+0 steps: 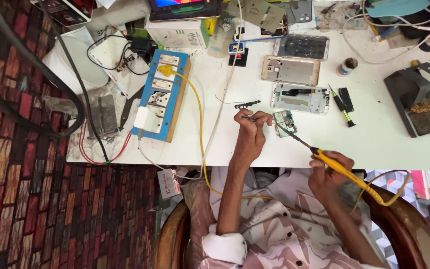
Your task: The person uses a soldering iron and tweezers to work on a small circuit board. They repeatedly apply the soldering iron to various points on the board while holding it steady with tweezers. The task continues throughout the clip without visible completion.
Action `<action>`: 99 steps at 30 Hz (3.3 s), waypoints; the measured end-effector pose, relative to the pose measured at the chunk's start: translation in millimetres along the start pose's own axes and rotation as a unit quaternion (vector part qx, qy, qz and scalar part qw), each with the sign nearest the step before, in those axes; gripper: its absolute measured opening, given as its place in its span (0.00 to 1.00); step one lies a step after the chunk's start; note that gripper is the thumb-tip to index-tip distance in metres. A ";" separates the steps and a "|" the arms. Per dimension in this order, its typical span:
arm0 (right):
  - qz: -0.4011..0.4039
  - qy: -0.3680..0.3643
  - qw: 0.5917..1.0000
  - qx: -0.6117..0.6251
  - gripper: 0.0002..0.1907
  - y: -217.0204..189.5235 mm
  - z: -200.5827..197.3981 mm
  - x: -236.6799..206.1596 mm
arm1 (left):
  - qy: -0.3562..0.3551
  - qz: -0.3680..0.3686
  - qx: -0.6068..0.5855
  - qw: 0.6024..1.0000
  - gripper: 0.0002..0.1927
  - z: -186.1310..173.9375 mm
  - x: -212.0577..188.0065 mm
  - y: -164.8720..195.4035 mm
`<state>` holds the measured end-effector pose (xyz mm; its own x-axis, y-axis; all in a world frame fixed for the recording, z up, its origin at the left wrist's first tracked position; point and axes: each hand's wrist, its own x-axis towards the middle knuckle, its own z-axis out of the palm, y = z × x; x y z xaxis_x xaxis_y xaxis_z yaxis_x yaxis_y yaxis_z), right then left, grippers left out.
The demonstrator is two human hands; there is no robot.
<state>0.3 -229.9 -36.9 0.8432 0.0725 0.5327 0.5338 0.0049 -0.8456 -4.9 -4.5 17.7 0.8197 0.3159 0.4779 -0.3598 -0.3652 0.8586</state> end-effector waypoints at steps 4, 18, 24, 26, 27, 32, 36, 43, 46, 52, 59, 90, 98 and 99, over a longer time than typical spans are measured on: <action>0.061 0.040 0.997 -0.021 0.12 -8.6 -11.9 -21.7 | -0.002 -0.016 -0.008 1.000 0.13 0.0 -0.2 -1.2; 0.112 0.014 0.986 -0.126 0.17 -45.5 -9.4 -36.2 | -0.003 -0.015 0.003 1.000 0.14 0.7 -1.0 -0.6; 0.162 -0.015 0.980 -0.112 0.12 -43.6 -9.4 -46.2 | -0.001 -0.022 -0.014 1.000 0.14 1.3 -1.1 -1.0; 0.167 -0.005 0.976 -0.141 0.12 -39.6 -10.0 -49.9 | 0.000 -0.024 -0.027 0.999 0.14 1.8 -0.9 -1.8; 0.117 0.015 0.979 -0.169 0.14 -38.1 -9.9 -51.8 | 0.001 -0.020 -0.021 1.000 0.14 2.5 -1.2 -2.0; 0.073 -0.010 0.981 -0.178 0.12 -39.3 -8.9 -55.5 | 0.004 -0.011 0.001 1.000 0.13 1.6 -1.8 -3.1; -0.109 -0.023 0.960 -0.258 0.20 -42.0 -5.4 -45.8 | 0.001 -0.030 -0.012 0.999 0.12 1.7 -1.7 -2.9; -0.239 -0.048 0.917 -0.317 0.16 -52.2 2.2 -32.5 | -0.002 -0.019 -0.011 1.000 0.12 0.6 -1.3 -0.8; -0.340 -0.097 0.851 -0.388 0.13 -56.0 0.7 -29.2 | -0.002 -0.017 -0.015 1.000 0.12 0.7 -0.9 -1.0; -0.346 -0.136 0.830 -0.416 0.17 -57.7 -3.7 -26.2 | 0.004 -0.016 -0.032 0.999 0.13 2.9 -1.8 -4.6; -0.268 -0.112 0.892 -0.347 0.13 -54.3 1.3 -34.3 | 0.002 -0.027 -0.042 0.999 0.13 3.7 -2.8 -7.7; -0.268 -0.139 0.891 -0.340 0.11 -59.9 0.9 -26.1 | 0.000 -0.010 -0.042 0.999 0.14 3.0 -2.1 -4.7; -0.297 -0.157 0.870 -0.362 0.10 -65.1 1.8 -24.0 | -0.002 -0.011 -0.035 0.999 0.15 3.2 -2.9 -7.4; -0.305 -0.161 0.861 -0.373 0.10 -65.6 1.3 -23.6 | -0.002 -0.012 -0.039 0.999 0.15 3.8 -3.0 -8.3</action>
<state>-54.7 -230.6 5.9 0.3933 0.5580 0.7307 0.8653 -0.4933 -0.0890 -2.7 -5.7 8.5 0.8301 0.3197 0.4569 -0.3737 -0.2892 0.8813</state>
